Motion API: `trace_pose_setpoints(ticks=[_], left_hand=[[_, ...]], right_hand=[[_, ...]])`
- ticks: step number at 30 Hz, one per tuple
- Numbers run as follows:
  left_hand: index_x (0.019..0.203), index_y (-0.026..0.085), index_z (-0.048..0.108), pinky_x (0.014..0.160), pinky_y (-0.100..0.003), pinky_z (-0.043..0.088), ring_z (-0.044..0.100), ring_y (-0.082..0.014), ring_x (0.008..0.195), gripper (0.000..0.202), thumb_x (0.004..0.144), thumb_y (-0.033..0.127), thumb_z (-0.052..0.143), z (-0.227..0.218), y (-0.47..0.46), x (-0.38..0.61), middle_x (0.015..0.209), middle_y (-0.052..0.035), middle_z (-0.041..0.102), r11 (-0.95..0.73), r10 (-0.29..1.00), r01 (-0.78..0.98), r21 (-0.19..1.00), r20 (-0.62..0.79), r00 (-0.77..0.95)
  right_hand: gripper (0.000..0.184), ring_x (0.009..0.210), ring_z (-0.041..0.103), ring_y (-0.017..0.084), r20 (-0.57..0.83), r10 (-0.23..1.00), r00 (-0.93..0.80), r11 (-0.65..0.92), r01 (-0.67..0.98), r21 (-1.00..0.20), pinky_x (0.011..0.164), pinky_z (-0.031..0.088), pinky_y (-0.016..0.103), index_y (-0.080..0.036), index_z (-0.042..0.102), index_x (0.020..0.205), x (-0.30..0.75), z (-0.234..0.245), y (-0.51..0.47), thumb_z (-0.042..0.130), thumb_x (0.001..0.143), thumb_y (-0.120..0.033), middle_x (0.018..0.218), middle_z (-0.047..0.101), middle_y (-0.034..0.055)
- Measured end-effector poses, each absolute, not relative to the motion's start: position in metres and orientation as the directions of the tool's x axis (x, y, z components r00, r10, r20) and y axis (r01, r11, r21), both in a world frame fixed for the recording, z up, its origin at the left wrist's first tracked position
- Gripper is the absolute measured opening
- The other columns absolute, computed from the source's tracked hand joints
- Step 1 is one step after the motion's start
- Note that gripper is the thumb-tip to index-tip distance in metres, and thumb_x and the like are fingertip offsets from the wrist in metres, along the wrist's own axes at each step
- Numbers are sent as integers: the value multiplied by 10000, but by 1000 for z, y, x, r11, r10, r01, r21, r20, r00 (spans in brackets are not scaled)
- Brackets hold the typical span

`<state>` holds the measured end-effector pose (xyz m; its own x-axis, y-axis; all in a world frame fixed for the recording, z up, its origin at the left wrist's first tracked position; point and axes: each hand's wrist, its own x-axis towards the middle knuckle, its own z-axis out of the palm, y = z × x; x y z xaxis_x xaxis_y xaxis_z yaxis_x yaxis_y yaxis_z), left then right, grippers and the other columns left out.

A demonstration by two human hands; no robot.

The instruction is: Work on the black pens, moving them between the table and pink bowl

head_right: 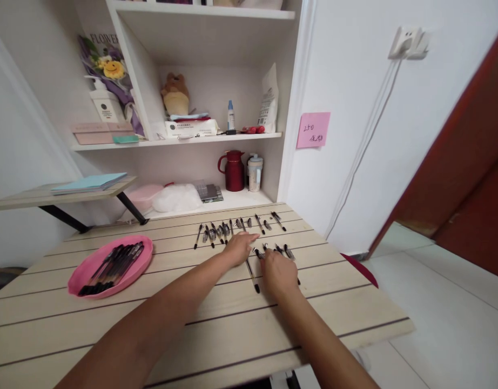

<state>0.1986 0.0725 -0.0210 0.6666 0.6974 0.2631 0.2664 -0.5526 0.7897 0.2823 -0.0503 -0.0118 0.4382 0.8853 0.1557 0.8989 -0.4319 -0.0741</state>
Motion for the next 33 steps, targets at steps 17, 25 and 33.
trace_pose_setpoints(ticks=[17,25,33], left_hand=[[931,262,656,909,-309,347,522,-200,896,314,686,113,529,-20,59,187,828,-37,632,-635,667,299,713,310,678],[821,229,651,891,-333,361,550,-224,886,188,670,171,554,-8,54,161,797,-42,642,-506,784,483,715,148,602],[838,231,653,723,-283,436,573,-189,742,197,689,199,529,-16,34,150,799,-37,652,-623,684,434,650,184,706]], right_hand=[[325,772,622,223,147,861,486,-468,872,-144,599,374,291,-155,573,861,282,-16,-53,401,824,-428,837,662,107],[282,749,623,227,117,908,403,-384,910,-157,586,366,283,-149,586,790,259,-26,-78,384,825,-342,788,663,104],[264,737,629,224,113,888,446,-428,890,-155,598,387,278,-141,593,797,260,-28,-72,379,821,-292,789,664,125]])
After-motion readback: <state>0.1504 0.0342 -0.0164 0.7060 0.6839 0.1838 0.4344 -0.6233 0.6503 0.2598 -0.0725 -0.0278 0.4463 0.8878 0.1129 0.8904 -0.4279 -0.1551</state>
